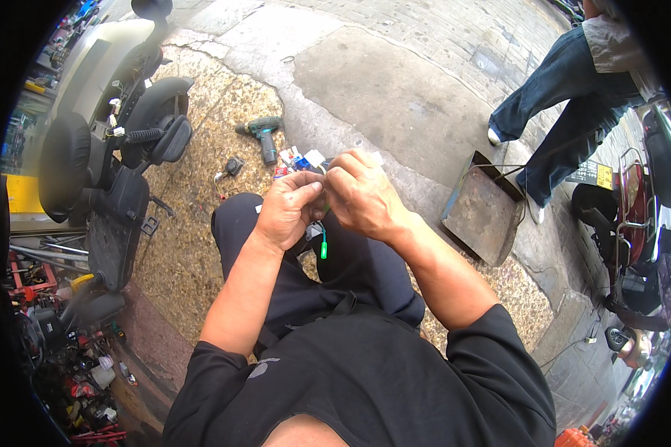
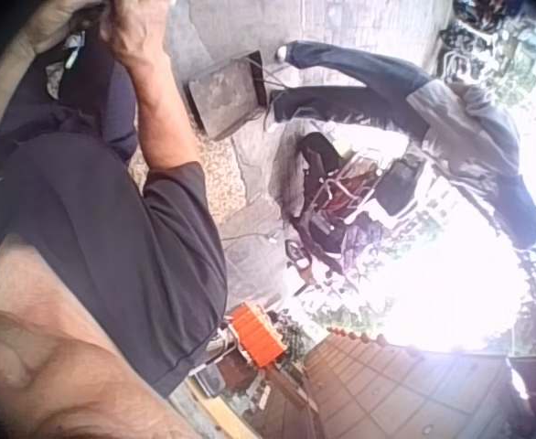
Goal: The person sits on the ground and repairs a multi-wire electrical harness. They strip wire ends, twist conductors, and use pliers to crimp connectors onto the wires. The work is performed over the lap with tools and parts visible nearby.
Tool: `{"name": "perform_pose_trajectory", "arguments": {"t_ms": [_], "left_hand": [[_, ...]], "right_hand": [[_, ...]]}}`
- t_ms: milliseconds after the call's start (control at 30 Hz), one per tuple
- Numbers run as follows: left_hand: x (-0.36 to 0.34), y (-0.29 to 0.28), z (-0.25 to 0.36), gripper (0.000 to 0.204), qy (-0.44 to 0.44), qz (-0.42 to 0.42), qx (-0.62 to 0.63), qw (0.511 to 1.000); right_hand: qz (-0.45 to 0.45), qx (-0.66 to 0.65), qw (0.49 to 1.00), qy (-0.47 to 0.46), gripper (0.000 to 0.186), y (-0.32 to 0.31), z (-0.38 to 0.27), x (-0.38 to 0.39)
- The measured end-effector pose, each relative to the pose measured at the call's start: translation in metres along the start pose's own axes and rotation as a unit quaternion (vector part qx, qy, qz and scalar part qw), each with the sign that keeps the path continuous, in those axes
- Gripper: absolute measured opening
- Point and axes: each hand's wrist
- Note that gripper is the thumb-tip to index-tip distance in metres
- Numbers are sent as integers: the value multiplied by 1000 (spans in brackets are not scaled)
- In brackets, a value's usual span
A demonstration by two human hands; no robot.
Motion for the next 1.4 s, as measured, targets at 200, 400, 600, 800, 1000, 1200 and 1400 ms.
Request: {"name": "perform_pose_trajectory", "arguments": {"t_ms": [200, 400, 600, 800, 1000, 1200, 1400], "left_hand": [[2, -6, -1, 7, 1, -21, 15, 1000], [3, -8, 1, 7, -9, -34, 28, 999], [5, -5, 3, 5, 5, -2, 6, 1000], [1, -6, -2, 5, 18, 2, 17, 1000], [1, -5, -4, 4, 8, 20, 50, 999], [3, -1, -4, 8, 3, 23, 95, 995], [-1, -1, -7, 14, 8, 16, 108, 994]], "right_hand": [[-4, -71, 997, 15, 15, 3, 1, 0], [-13, -111, 994, 15, 19, 2, 3, 1], [-6, -106, 993, 42, 27, -3, -2, 3], [27, -53, 998, 11, 25, 4, -2, 3], [40, -31, 999, -11, 18, 7, 1, 3], [60, -12, 998, -8, 17, 11, 0, 5], [93, -34, 995, 26, 19, 21, -1, 6]]}}
Point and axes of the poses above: each hand's wrist, its own x-axis away from the middle knuckle, its own y-axis out of the palm, z = x × y, and after that the axes turned 2 degrees about x, right-handed
